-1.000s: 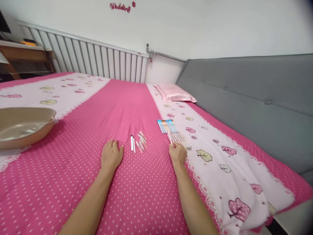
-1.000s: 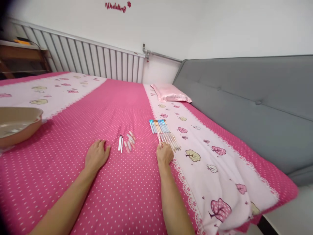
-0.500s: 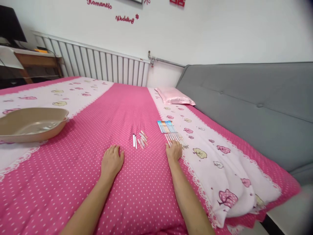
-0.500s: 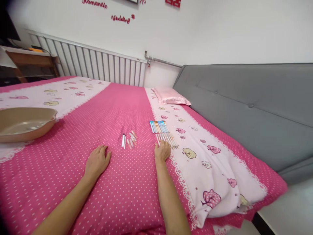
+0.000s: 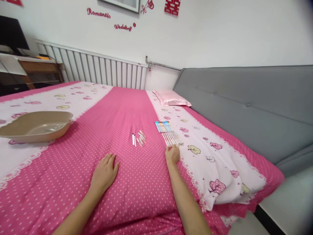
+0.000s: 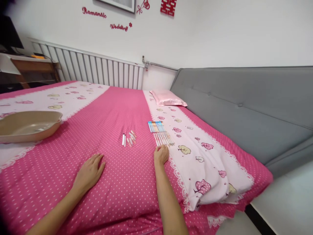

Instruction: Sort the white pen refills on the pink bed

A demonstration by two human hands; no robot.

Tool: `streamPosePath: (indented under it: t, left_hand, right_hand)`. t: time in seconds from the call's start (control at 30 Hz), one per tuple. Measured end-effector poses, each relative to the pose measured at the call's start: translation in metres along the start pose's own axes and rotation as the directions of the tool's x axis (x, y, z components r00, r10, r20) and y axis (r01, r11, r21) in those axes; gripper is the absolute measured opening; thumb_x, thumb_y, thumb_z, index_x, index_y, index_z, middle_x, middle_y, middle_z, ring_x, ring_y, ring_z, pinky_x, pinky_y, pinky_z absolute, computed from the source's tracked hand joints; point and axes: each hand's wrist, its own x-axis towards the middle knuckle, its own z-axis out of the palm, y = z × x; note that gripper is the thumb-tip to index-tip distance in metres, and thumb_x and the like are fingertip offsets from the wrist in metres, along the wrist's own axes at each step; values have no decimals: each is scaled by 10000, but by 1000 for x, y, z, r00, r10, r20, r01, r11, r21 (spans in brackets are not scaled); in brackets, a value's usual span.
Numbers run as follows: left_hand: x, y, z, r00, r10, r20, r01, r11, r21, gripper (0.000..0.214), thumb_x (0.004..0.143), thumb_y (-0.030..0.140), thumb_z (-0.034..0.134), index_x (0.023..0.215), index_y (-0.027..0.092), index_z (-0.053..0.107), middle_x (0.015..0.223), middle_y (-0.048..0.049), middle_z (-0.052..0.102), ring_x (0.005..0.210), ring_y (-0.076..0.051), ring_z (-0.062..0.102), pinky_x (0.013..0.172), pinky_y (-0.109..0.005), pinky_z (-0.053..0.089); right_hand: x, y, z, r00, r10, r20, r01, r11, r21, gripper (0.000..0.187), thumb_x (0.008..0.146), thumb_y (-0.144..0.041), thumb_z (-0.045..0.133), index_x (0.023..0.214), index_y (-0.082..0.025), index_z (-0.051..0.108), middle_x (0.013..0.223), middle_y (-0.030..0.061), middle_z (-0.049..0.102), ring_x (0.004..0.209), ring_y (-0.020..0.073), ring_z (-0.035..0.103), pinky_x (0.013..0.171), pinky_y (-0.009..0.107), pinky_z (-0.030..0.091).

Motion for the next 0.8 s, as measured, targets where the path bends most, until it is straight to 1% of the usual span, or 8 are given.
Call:
streamPosePath:
  t: [0.17,0.27,0.47,0.6,0.8]
  left_hand:
    - [-30,-4,-11,1000,1,-26,-1,1000,10,570,875,434,304,1234,54,531,1282,-164,538,1222,-270,465,1061,-438,335]
    - [-39,-2,-15,1000,-4,-18,5,999,34,574,876,427,297,1249,51,518,1294,-160,528,1228,-270,458,1061,-438,332]
    - [-39,0,-17,999,-20,-27,21,999,51,567,876,412,297,1241,43,526,1285,-161,536,1217,-270,468,1061,-434,332]
    - [-39,1,-17,999,-21,-42,22,999,41,557,869,419,308,1227,61,539,1279,-159,542,1210,-269,478,1052,-440,344]
    - [-39,2,-19,999,-28,-25,29,998,49,560,868,419,305,1237,64,530,1286,-158,535,1213,-267,475,1057,-429,337]
  right_hand:
    - [-5,1,-4,997,79,21,-79,997,-8,198,806,-309,524,864,-154,632,879,121,627,841,240,580,706,296,391]
    - [-5,2,-5,995,89,48,-89,996,-9,211,824,-305,496,824,-156,645,852,116,642,829,235,591,699,295,397]
    - [-3,3,-2,992,104,70,-104,995,-9,233,836,-312,484,811,-161,660,845,107,661,816,225,608,684,289,407]
    - [-2,3,0,990,120,73,-119,993,-19,240,837,-321,483,817,-165,663,846,106,664,817,227,613,671,290,412]
    - [-2,2,-1,988,137,75,-135,990,-34,242,847,-311,467,862,-164,658,877,110,660,832,219,615,677,284,418]
